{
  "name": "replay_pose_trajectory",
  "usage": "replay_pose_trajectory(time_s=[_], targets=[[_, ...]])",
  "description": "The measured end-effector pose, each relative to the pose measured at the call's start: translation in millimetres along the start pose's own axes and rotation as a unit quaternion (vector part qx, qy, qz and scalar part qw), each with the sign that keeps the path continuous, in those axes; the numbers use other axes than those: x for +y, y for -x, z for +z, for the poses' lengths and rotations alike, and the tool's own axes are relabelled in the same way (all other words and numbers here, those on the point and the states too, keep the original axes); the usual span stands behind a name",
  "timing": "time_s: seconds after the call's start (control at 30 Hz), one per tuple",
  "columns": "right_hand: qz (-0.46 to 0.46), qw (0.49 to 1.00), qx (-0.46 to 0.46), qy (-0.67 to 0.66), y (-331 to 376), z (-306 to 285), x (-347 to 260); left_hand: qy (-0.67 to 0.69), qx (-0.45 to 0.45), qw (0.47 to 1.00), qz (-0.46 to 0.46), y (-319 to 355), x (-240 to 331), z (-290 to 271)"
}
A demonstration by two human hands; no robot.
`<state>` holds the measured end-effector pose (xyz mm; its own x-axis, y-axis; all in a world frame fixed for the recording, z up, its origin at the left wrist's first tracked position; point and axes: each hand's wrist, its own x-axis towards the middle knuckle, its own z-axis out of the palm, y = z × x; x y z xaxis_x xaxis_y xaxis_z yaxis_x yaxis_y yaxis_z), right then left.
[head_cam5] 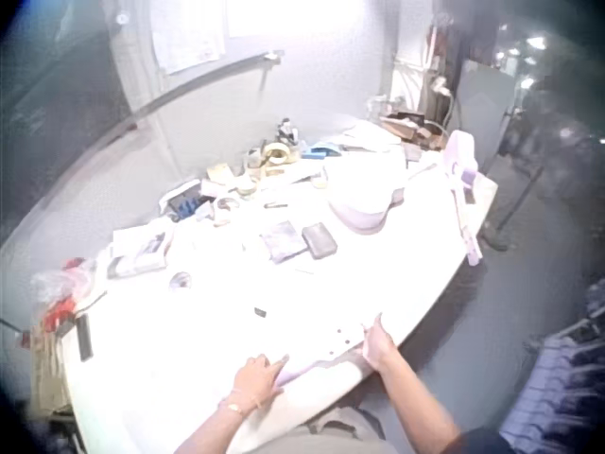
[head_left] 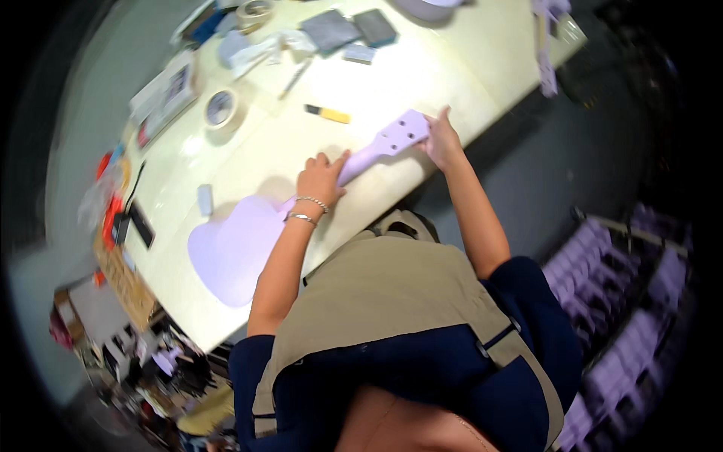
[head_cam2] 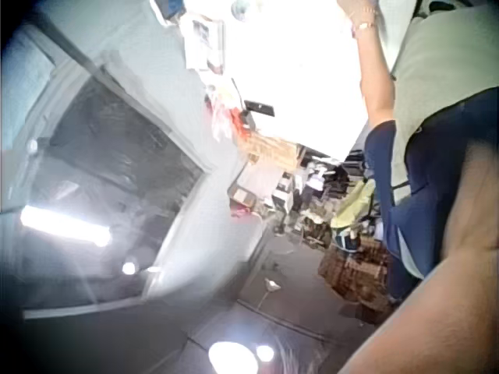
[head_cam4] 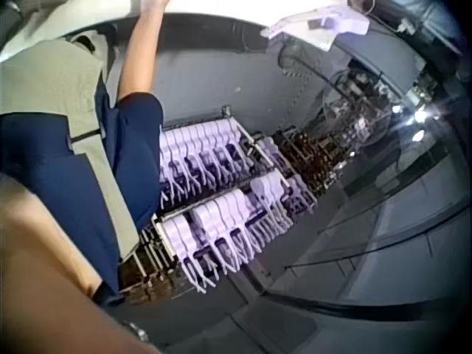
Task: The person sands the body and neck of a light purple guitar using a sanding block. They handle the guitar body and neck separately, sanding various surfaces before placing the finished parts on a drying rack.
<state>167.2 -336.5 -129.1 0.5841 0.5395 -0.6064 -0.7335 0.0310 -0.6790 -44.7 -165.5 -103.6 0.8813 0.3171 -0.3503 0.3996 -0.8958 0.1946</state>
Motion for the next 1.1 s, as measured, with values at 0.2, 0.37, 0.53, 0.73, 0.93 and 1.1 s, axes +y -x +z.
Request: replay_pose_trajectory(time_s=[0.2, 0.37, 0.53, 0.73, 0.93, 1.1], targets=[[-0.054, 0.880, -0.429, -0.196, 58.8, 13.6, -40.6, 0.030, 0.322, 0.944, -0.067, 47.8, 5.3, -6.6], [-0.059, 0.892, -0.448, 0.029, 72.8, 67.0, -53.8, 0.084, 0.426, 0.883, -0.180, 104.7, -4.7, -80.0], [0.070, 0.861, -0.480, 0.151, 72.2, 87.0, -13.7, 0.249, 0.563, 0.741, -0.270, 260.1, 21.8, -168.8], [0.137, 0.843, -0.460, 0.242, 108.9, 102.4, 54.9, 0.347, 0.725, 0.546, -0.237, 412.0, 85.1, -129.8], [0.182, 0.778, -0.525, 0.295, 134.0, 139.9, 100.9, 0.262, 0.856, 0.305, -0.325, 494.6, 136.7, -36.7], [0.205, 0.734, -0.553, 0.336, 148.7, 171.3, 133.9, 0.205, 0.875, 0.213, -0.382, 509.7, 183.1, 6.1]])
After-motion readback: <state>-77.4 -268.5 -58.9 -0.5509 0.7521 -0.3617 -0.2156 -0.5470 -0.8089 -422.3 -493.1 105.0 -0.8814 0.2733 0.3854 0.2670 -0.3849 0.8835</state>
